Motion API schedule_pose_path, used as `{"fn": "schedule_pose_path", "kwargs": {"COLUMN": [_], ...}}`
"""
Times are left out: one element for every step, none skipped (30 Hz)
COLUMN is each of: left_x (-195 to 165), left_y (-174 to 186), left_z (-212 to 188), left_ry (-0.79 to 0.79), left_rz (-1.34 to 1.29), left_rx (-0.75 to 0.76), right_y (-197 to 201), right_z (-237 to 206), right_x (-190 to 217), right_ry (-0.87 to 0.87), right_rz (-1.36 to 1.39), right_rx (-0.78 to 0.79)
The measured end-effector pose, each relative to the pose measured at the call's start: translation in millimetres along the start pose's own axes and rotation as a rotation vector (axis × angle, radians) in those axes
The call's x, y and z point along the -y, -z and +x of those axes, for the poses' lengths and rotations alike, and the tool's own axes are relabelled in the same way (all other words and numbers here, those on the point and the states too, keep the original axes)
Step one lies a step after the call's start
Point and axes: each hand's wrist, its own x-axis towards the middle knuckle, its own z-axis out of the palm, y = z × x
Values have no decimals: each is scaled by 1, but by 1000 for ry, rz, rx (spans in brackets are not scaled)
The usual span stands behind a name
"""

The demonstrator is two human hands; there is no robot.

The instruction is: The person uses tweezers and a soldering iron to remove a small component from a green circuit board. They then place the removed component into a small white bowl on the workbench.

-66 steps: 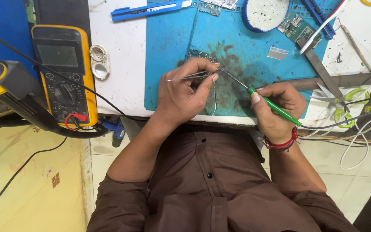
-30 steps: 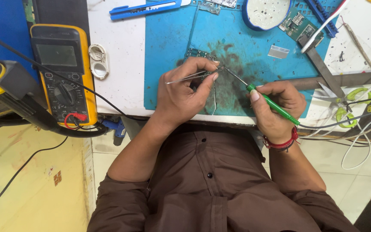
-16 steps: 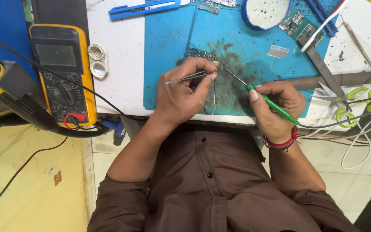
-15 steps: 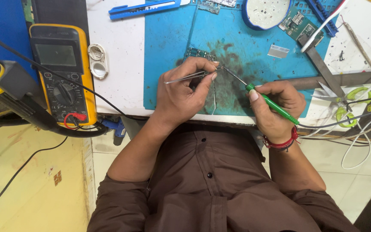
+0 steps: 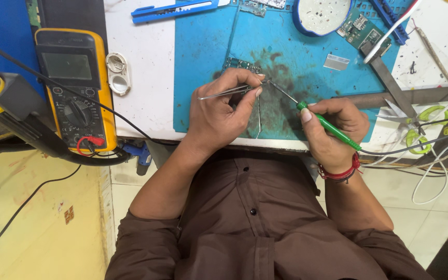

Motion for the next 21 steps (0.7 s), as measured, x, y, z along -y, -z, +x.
{"fn": "schedule_pose_path", "kwargs": {"left_x": [0,-1,-1,-1,-1,-1,-1,-1,-2,-2,-2,-2,-2,-2,-2,-2,-2,-1,-1,-1,-1], "left_y": [0,1,0,0,0,1,0,0,0,1,0,0,0,1,0,0,1,1,1,1,0], "left_z": [0,0,0,0,0,0,0,1,0,0,0,0,0,0,0,1,1,1,1,1,1], "left_ry": [15,15,14,13,19,25,30,21,13,4,2,0,-2,1,4,8,11,14,18,17,17], "left_rz": [-1,-1,-1,-1,2,4,7,6,6,7,9,11,12,11,10,9,11,14,17,14,11], "left_rx": [3,3,4,4,4,5,5,3,0,-3,-1,1,3,3,3,4,4,3,3,4,6], "right_y": [0,0,1,1,2,1,1,1,1,1,2,1,1,1,1,1,1,0,1,1,0], "right_z": [0,0,0,0,0,0,0,0,0,1,1,1,0,0,1,1,1,1,1,1,1], "right_x": [0,0,1,1,1,1,0,0,0,0,0,0,0,1,1,1,1,1,1,1,2], "right_ry": [-2,-5,-4,-3,-2,-1,-1,0,-1,-2,-1,3,7,11,14,17,20,15,11,7,6], "right_rz": [-1,-2,1,5,7,-2,-12,-22,-20,-17,-15,-13,-11,-9,-22,-36,-49,-37,-25,-13,-16], "right_rx": [0,1,7,14,20,13,6,-2,2,8,13,11,10,7,8,8,10,11,11,12,11]}}
